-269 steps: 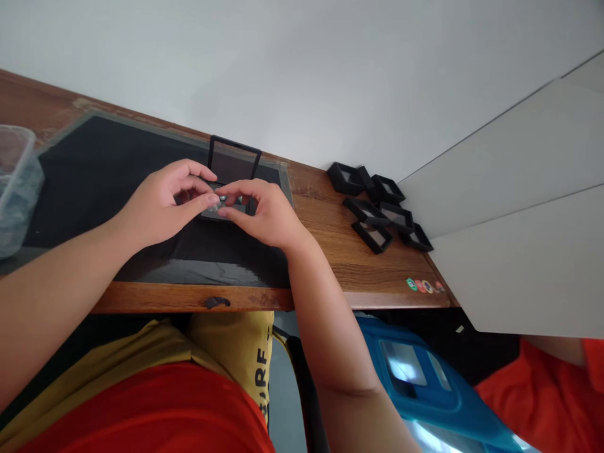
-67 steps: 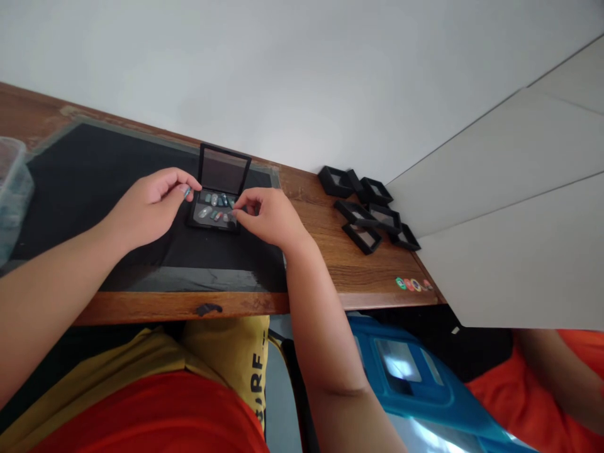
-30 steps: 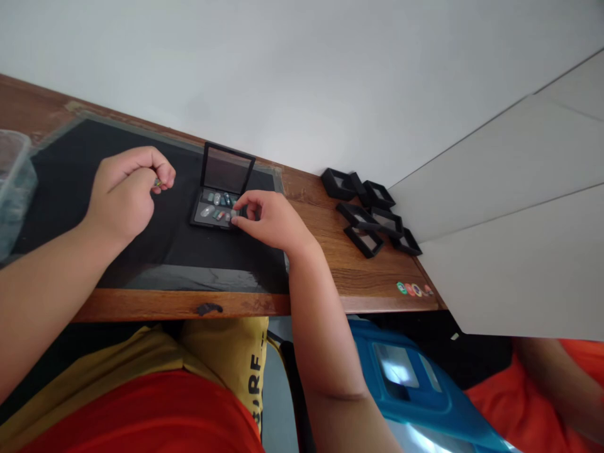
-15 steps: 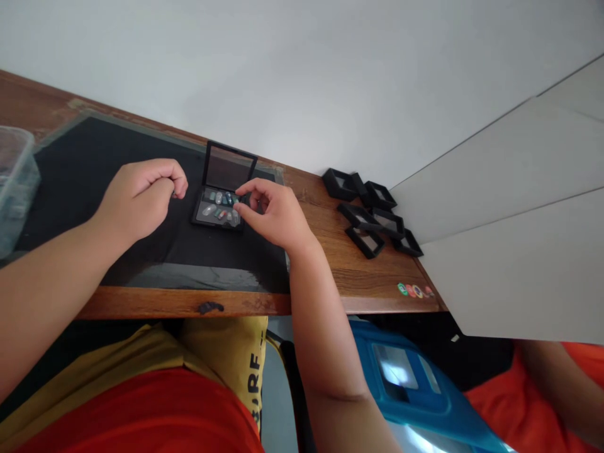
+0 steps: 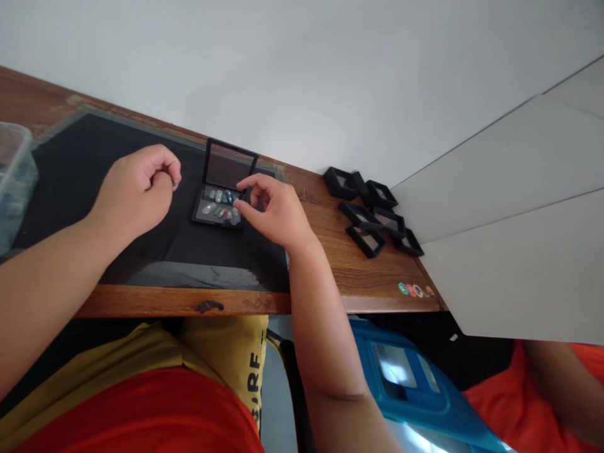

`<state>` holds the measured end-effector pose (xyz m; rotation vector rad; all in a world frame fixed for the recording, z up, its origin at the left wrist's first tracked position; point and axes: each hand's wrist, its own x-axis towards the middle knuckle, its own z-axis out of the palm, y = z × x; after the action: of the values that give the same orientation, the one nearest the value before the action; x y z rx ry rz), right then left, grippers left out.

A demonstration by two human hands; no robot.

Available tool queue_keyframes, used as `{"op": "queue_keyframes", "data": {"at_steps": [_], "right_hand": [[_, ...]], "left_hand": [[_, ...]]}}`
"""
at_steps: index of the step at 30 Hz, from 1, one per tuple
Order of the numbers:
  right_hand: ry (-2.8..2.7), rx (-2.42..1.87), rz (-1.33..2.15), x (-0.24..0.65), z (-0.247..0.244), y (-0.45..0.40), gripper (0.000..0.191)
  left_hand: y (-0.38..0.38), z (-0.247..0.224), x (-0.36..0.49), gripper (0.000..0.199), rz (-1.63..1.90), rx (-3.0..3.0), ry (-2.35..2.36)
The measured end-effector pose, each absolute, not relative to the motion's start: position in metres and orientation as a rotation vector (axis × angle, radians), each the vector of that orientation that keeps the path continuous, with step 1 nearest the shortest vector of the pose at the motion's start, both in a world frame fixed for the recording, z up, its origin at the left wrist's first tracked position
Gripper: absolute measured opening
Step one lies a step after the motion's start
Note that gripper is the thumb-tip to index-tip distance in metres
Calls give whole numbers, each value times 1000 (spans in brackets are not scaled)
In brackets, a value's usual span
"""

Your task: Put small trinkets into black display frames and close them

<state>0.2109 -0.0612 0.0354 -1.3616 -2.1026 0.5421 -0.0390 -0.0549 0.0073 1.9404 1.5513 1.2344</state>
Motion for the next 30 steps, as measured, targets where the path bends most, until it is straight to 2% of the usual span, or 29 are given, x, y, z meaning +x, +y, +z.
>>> {"op": "queue_keyframes", "data": {"at_steps": [7,15,20,26,30], "right_hand": [[-2064,-1389,434,213,30,-58,54],[-2018,-1343,188,220,2,-36,62],[-1897,-1443,185,224,-15,-13,84],[-1792,-1473,461,216,-21,7,78],[-1730,-1437,553,207,-19,4,70]], "left_hand": [[-52,6,-42,20,1128,1948,1539],[-50,10,-40,24,1001,1950,1651],[-44,7,-40,24,791,1933,1658],[-40,-3,-42,17,860,1899,1468],[-34,-11,-43,15,912,1827,1506]]}}
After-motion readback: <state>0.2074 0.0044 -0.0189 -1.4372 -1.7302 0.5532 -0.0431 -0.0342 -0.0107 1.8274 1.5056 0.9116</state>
